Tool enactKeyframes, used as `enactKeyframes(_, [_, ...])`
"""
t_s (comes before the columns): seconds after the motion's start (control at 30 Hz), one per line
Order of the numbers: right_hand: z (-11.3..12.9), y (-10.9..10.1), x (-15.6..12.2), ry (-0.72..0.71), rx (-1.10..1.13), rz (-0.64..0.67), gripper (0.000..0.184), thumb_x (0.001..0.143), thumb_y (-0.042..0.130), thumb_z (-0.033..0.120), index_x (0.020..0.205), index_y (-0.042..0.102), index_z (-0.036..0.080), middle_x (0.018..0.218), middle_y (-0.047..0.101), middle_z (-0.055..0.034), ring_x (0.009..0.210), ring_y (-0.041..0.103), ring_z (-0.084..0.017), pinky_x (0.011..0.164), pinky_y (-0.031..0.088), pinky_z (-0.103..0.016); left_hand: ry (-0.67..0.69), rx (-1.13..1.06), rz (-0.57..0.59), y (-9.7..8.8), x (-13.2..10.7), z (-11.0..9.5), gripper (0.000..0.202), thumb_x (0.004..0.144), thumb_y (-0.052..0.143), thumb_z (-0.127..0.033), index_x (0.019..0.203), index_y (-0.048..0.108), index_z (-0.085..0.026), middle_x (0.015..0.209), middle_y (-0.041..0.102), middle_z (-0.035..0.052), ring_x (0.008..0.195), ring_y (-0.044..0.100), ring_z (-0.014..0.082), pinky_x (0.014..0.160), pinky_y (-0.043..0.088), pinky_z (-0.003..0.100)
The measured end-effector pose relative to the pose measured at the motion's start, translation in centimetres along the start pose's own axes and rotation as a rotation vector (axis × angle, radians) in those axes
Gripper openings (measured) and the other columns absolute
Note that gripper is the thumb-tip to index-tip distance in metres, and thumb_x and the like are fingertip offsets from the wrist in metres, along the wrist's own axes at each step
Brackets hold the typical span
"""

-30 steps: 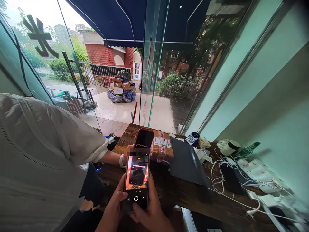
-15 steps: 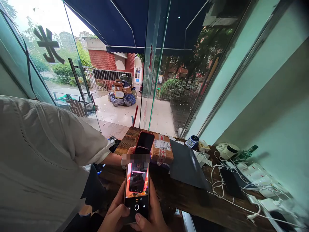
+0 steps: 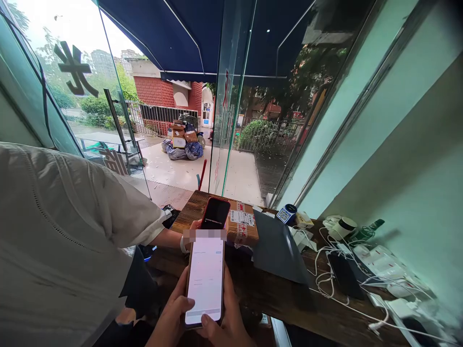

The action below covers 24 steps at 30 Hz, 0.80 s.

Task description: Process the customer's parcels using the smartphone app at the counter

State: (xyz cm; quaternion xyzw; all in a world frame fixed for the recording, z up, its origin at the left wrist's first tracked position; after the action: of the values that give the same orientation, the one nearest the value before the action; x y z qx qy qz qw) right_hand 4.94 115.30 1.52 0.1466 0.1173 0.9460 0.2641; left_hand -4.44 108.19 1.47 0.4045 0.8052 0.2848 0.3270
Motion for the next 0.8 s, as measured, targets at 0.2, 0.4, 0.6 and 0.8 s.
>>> enactKeyframes(0.2, [0.3, -0.6, 1.0, -0.008, -0.127, -0.164, 0.08, 0.077, 0.061, 0.051, 0.141, 0.023, 0.025, 0.146, 0.037, -0.0112, 0.126, 0.044, -0.03, 0.097, 0.045, -0.042, 0.064, 0.05, -0.087, -0.5, 1.3, -0.2, 0.074, 0.062, 0.059, -0.02, 0.135, 0.043, -0.025, 0.121, 0.066, 0.002, 0.12, 0.051, 0.0295, 0.083, 0.054, 0.034])
enactKeyframes(0.4, [1.9, -0.1, 3.5, 0.127, -0.073, -0.383, 0.047, 0.078, 0.061, 0.052, 0.11, 0.054, 0.02, 0.101, 0.069, -0.0075, 0.09, 0.065, -0.025, 0.077, 0.053, -0.036, 0.012, 0.137, -0.021, -1.1, 1.8, 0.6, 0.081, 0.061, 0.063, -0.02, 0.138, 0.037, -0.023, 0.121, 0.065, 0.0077, 0.105, 0.061, 0.0341, 0.057, 0.056, 0.031])
enactKeyframes(0.6, [2.6, 0.1, 4.2, 0.15, -0.038, -0.511, 0.056, 0.07, 0.068, 0.053, 0.111, 0.055, 0.017, 0.097, 0.072, -0.0078, 0.086, 0.067, -0.027, 0.071, 0.055, -0.036, 0.074, 0.166, -0.007, -0.3, 1.1, 1.1, 0.057, 0.063, 0.06, -0.017, 0.119, 0.059, -0.026, 0.117, 0.068, 0.0009, 0.123, 0.048, 0.0304, 0.098, 0.043, 0.04])
enactKeyframes(0.8, [2.3, 0.0, 3.6, 0.146, 0.067, -0.468, 0.064, 0.072, 0.065, 0.056, 0.123, 0.049, 0.02, 0.107, 0.069, -0.0072, 0.099, 0.063, -0.027, 0.087, 0.051, -0.038, 0.091, 0.185, 0.002, -0.4, 0.9, 1.2, 0.051, 0.063, 0.065, -0.021, 0.113, 0.063, -0.028, 0.12, 0.066, 0.0009, 0.126, 0.044, 0.0341, 0.104, 0.036, 0.046])
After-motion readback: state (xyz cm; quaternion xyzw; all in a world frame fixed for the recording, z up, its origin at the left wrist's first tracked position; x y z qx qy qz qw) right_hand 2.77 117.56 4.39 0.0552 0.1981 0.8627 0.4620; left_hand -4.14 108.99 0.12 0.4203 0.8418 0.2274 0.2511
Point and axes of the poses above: each hand's wrist, its own x-axis towards the middle knuckle, its own y-axis out of the palm, z = x × y, the point moved 4 cm from there along x, towards the middle knuckle
